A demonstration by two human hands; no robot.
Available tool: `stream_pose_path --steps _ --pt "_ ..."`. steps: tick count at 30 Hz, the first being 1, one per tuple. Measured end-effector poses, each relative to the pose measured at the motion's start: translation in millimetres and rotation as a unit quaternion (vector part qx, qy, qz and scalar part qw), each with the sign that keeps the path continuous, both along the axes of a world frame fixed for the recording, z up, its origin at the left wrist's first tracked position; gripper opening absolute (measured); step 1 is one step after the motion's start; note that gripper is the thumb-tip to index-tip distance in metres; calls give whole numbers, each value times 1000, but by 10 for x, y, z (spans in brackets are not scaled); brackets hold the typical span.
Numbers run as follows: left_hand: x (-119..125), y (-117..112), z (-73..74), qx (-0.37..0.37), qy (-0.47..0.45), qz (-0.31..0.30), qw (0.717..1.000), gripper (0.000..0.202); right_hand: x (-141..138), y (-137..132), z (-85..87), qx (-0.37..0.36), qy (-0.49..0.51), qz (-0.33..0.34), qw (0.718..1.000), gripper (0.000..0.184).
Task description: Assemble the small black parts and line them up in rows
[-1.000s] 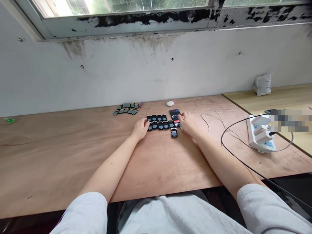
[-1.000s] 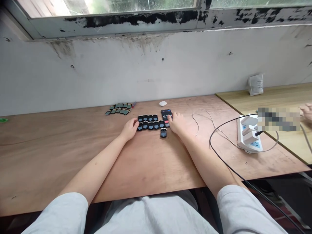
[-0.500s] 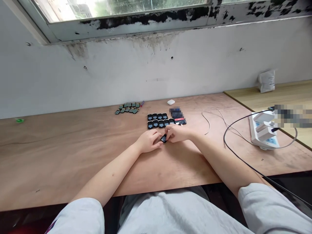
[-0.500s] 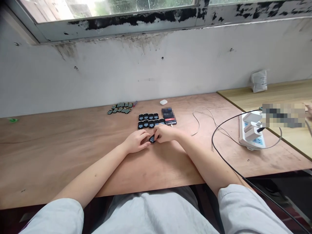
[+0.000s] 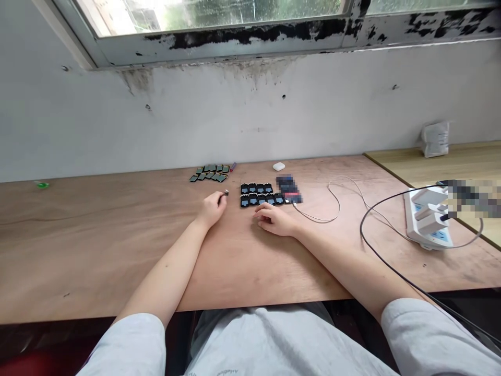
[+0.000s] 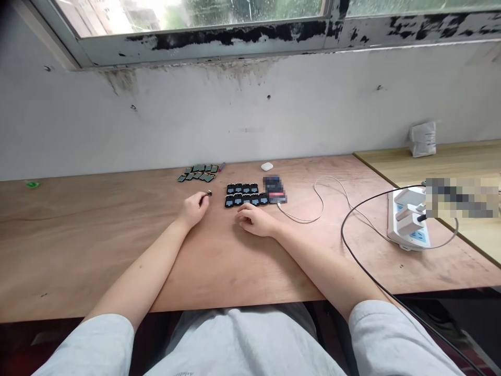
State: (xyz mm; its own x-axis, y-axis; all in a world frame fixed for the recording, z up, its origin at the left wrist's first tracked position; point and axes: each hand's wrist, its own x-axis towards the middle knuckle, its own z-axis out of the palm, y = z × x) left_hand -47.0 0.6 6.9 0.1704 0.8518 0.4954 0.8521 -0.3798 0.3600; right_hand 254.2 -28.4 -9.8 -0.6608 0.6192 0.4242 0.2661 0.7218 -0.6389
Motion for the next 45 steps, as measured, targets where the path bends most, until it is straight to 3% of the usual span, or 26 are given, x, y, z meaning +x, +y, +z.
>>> stream_pose_path --steps 3,7,11,13,15,17,19,22,28,36,38,41,45 --pt "-155 144 -16 -21 -26 93 995 28 -2 0 -3 10 -19 -9 1000 27" --pt "-206 222 -42 -49 -57 130 989 26 2 9 -10 28 -38 -11 999 26" --pt "-196 178 -45 -100 -170 196 960 32 7 7 -12 33 -46 -13 998 27" --pt "-173 141 -39 -90 -193 213 953 37 1 4 -7 35 -50 -16 998 26" --pt "-110 115 -32 -45 -130 192 972 38 -10 2 1 41 -50 -20 998 24" --pt "6 120 -24 -17 -7 157 987 36 -22 4 9 50 -47 -23 997 22" --pt "163 171 -16 -32 104 151 983 36 -30 8 13 62 -47 -21 997 22" --pt "393 333 -5 -80 165 178 967 39 -27 14 9 73 -47 -17 996 23" --pt "577 673 -64 -95 91 180 975 50 -11 14 9 75 -51 -14 996 24" --pt "554 671 -165 -52 66 44 995 49 -29 7 38 105 -61 -23 992 23" --pt "546 657 -157 -53 60 25 996 49 -23 7 52 140 -83 -61 985 20" --pt "528 645 -148 -59 44 -2 997 50 11 27 80 170 -122 -174 962 18" --pt "483 622 -150 -71 29 -22 997 54 101 100 98 191 -137 -297 925 26"
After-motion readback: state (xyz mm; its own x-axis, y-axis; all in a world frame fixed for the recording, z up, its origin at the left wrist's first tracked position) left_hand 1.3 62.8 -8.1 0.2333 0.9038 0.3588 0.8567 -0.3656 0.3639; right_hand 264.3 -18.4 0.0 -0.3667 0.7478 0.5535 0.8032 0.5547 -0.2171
